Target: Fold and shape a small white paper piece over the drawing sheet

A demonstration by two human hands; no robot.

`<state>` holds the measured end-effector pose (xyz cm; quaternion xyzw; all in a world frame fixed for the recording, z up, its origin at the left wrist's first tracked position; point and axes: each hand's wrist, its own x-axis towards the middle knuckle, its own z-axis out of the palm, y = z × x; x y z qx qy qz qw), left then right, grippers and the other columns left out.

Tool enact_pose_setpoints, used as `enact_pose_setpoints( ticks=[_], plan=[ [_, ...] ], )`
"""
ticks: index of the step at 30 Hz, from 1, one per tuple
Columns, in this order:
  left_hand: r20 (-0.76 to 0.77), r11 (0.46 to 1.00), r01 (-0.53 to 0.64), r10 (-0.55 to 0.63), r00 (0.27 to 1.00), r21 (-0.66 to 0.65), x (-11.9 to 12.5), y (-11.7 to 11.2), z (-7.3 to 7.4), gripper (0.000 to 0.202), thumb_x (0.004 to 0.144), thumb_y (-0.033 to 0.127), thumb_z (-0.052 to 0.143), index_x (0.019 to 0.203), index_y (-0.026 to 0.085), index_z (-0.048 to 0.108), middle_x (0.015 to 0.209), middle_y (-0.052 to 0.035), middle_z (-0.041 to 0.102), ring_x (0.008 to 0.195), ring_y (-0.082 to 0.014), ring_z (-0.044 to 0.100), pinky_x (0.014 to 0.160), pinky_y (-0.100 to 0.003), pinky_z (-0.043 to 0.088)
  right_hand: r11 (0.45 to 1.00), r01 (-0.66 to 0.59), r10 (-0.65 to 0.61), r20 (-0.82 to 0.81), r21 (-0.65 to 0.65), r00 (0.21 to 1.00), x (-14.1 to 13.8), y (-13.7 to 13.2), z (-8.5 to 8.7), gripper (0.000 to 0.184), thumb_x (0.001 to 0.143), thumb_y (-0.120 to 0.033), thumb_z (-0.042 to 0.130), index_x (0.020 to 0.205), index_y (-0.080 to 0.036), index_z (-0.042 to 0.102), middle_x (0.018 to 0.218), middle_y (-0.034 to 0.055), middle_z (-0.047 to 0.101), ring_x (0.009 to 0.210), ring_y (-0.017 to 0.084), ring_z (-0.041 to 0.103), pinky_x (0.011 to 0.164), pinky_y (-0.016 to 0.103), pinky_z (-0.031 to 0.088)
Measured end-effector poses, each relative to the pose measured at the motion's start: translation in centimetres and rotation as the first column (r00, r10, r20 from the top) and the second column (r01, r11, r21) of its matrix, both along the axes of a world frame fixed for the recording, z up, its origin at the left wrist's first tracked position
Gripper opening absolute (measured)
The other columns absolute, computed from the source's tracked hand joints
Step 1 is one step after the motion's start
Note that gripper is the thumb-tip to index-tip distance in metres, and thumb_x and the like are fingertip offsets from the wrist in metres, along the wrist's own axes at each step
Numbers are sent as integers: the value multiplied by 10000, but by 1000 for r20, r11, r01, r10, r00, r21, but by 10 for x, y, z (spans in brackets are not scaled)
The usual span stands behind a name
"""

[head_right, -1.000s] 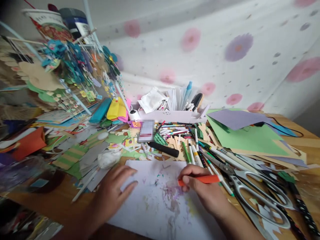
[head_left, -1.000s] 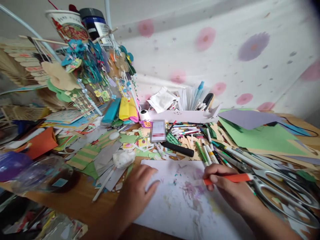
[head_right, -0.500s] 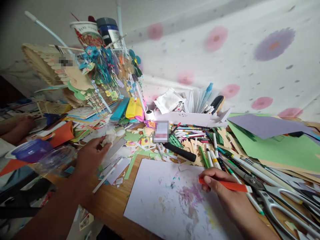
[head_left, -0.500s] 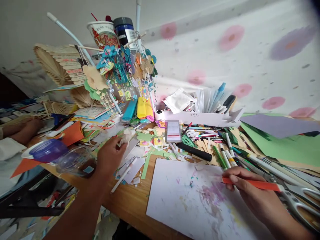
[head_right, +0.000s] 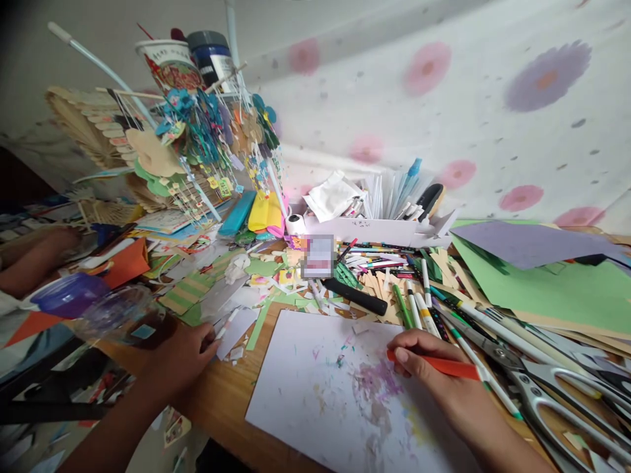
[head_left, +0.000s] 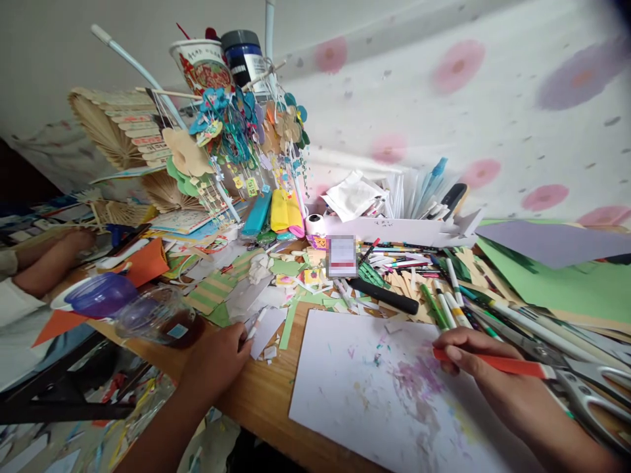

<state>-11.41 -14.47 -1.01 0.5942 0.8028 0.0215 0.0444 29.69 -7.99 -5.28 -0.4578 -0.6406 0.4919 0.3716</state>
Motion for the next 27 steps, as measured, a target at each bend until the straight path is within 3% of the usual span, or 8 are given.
enact_pose_setpoints(
  ticks=[4,10,14,16,18,20,23,27],
  plan=[
    [88,999,42,-43,995,21,8,1,6,206,839,355,416,725,207,502,688,-8,586,660,-183,558,616,-272,359,1000,-1,0,-96,-15,995,-3,-1,2,220,832,-427,621,749,-225,641,645,5,562,620,160,506,564,271,412],
    [331,969,204,-238,913,137,56,21,1,276,846,402,397,654,208,434,597,41,441,604,-134,472,577,-227,376,979,204,-203,-247,-22,948,-10,1,2,231,821,-403,650,740,-206,563,619,-26,564,498,101,412,477,226,364],
    [674,963,233,-261,691,134,99,33,-3,280,815,413,486,642,196,453,574,48,412,566,-127,473,534,-234,377,938,297,-278,-121,180,953,-9,5,10,185,821,-377,650,879,-201,650,821,38,666,727,177,609,655,289,485],
    [860,969,245,-152,487,33,120,37,-2,299,815,444,507,671,185,469,575,43,471,544,-129,534,519,-237,412,915,250,-250,-40,318,967,-9,6,13,201,843,-320,625,1003,-208,673,954,75,689,861,211,641,762,330,497],
    [960,971,238,-36,279,-33,140,40,-1,323,804,477,538,719,169,494,620,26,541,533,-128,582,503,-235,436,880,169,-180,-17,443,984,-10,5,14,239,881,-247,560,1097,-222,659,912,70,688,817,193,653,748,324,505],
    [988,969,238,28,151,-64,159,43,-2,354,787,512,566,748,170,487,612,30,555,488,-121,582,443,-213,415,833,61,-88,22,549,996,-12,1,12,289,891,-182,509,1139,-232,649,805,46,663,711,164,642,669,289,505],
    [993,959,269,70,98,-94,183,45,-5,366,805,541,549,814,183,472,558,48,548,408,-104,536,384,-193,383,768,-110,-30,207,631,978,-20,-5,9,327,865,-162,522,1157,-228,653,794,52,643,683,164,624,608,263,483],
    [993,938,345,-5,119,-37,203,49,-6,354,843,525,520,864,173,497,536,67,492,401,-79,480,383,-183,373,745,-193,-50,342,638,938,-29,-8,8,350,889,-178,499,1214,-243,611,941,89,656,819,193,632,681,277,494]
  ],
)
